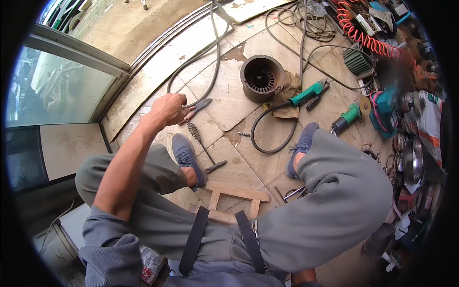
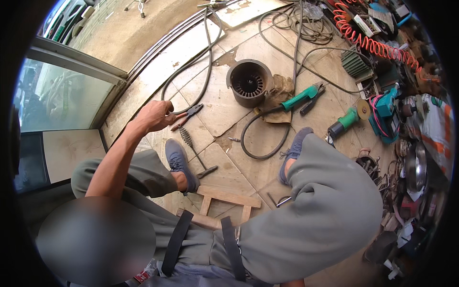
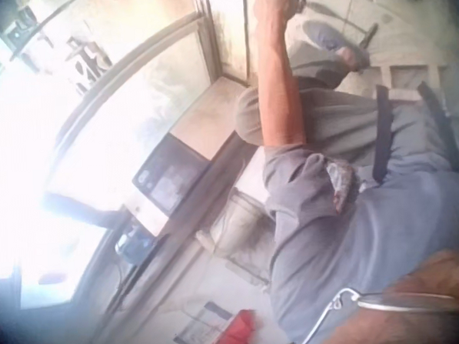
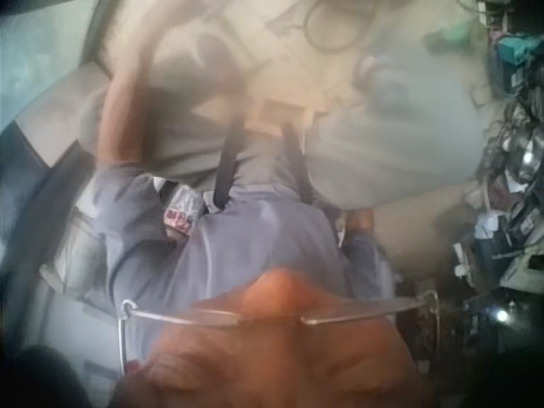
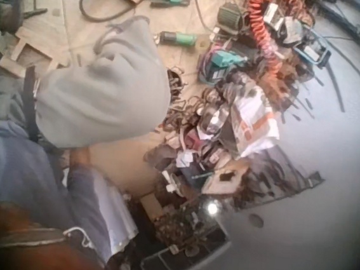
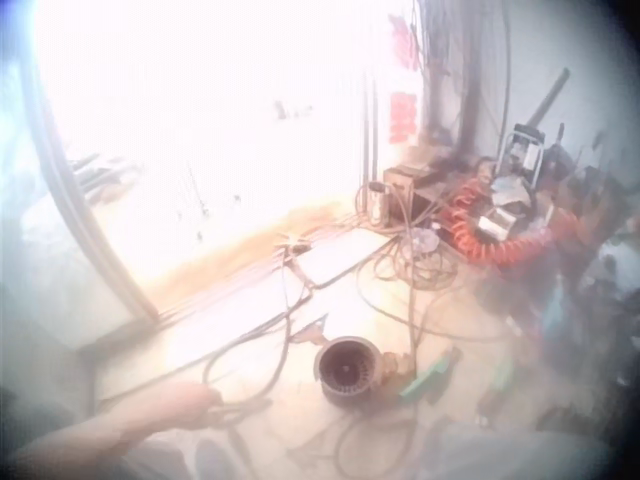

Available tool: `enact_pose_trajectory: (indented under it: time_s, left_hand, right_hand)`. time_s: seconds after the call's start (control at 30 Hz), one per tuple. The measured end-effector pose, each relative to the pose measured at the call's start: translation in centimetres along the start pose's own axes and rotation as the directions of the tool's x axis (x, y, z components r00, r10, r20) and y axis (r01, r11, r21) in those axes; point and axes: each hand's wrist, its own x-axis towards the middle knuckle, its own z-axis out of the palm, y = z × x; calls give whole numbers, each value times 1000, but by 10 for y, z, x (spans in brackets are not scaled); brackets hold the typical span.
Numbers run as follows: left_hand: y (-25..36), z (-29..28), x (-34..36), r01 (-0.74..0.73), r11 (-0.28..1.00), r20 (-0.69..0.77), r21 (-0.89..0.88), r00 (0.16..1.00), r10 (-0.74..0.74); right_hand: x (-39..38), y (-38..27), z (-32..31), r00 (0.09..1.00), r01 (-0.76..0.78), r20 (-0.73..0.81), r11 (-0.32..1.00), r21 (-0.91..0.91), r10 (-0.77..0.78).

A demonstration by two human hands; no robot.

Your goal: The person sits on the floor and welds two metal rods together using a welding torch, producing sparks. They then use a hammer to tap the welded joint and inspect the result.

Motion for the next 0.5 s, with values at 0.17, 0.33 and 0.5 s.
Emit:
enact_pose_trajectory:
  time_s: [0.17,0.33,0.5]
  left_hand:
    - [-39,127,71,62,995,-122,-74,990,-71]
    - [-32,179,106,178,981,-217,-76,957,-191]
    - [-36,186,122,149,987,-267,-58,950,-159]
  right_hand:
    - [-23,-19,-67,987,-81,-133,995,61,88]
    - [-53,-53,-175,906,-142,-382,982,125,180]
    - [-56,-145,-304,725,50,-687,992,118,45]
